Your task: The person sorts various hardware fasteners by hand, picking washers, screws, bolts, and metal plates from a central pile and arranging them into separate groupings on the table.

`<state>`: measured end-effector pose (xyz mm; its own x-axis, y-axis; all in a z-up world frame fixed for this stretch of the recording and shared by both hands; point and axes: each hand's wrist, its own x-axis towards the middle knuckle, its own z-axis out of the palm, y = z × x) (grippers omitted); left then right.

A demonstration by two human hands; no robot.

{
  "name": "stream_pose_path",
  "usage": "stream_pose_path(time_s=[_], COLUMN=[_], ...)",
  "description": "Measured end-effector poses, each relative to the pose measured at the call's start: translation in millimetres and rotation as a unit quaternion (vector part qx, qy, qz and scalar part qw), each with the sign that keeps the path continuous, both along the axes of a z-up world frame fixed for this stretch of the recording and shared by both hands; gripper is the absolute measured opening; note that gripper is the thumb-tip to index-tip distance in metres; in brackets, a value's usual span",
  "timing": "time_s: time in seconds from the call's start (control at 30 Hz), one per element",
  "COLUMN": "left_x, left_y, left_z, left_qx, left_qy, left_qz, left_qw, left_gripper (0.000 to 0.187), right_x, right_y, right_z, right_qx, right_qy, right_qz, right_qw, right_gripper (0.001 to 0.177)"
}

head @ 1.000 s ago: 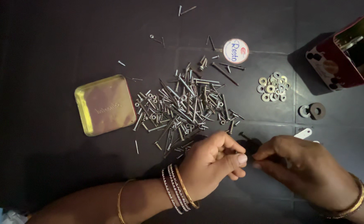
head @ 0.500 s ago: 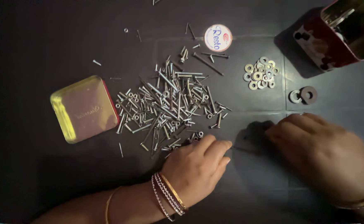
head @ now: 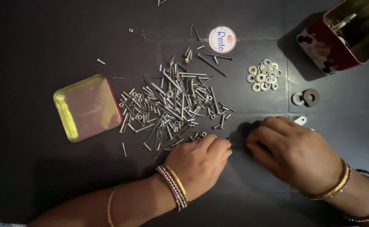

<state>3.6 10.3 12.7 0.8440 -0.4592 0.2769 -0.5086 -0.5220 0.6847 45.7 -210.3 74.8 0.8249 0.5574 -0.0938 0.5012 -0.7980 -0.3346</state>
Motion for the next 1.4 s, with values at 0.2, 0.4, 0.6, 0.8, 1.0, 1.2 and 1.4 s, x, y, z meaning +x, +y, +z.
stream_pose_path(time_s=[0.2, 0.4, 0.6, 0.8, 1.0, 1.2, 1.4], left_x=[-1.7, -0.3, 0.8, -0.1, -0.9, -1.1, -1.7], left_y=[-0.6, 0.0, 1.6, 2.1, 3.3, 3.3, 3.0], left_z=[-0.7, 2.6, 7.0, 6.6, 6.2, 6.4, 5.2], left_qx=[0.021, -0.008, 0.053, 0.004, -0.016, -0.024, -0.036], left_qy=[0.015, 0.008, 0.028, 0.016, 0.013, 0.031, 0.016], left_qz=[0.018, 0.023, -0.001, 0.004, 0.002, -0.002, 0.0], left_qw=[1.0, 1.0, 0.998, 1.0, 1.0, 0.999, 0.999], left_gripper=[0.014, 0.026, 0.042, 0.038, 0.036, 0.034, 0.033], right_x=[-7.9, -6.7, 4.4, 13.9, 14.5, 13.6, 9.9], right_y=[2.5, -7.7, -18.7, -11.3, -10.9, -13.2, -14.3], right_z=[-2.3, -6.7, 1.9, -0.1, -0.9, 5.0, 5.9], right_qx=[0.056, -0.031, -0.051, -0.059, -0.035, -0.052, -0.057], right_qy=[-0.052, 0.04, -0.016, -0.094, -0.091, -0.069, -0.049], right_qz=[0.059, -0.014, -0.035, -0.094, -0.097, -0.106, -0.129], right_qw=[0.995, 0.999, 0.998, 0.989, 0.99, 0.991, 0.989], right_gripper=[0.026, 0.023, 0.018, 0.016, 0.018, 0.022, 0.024])
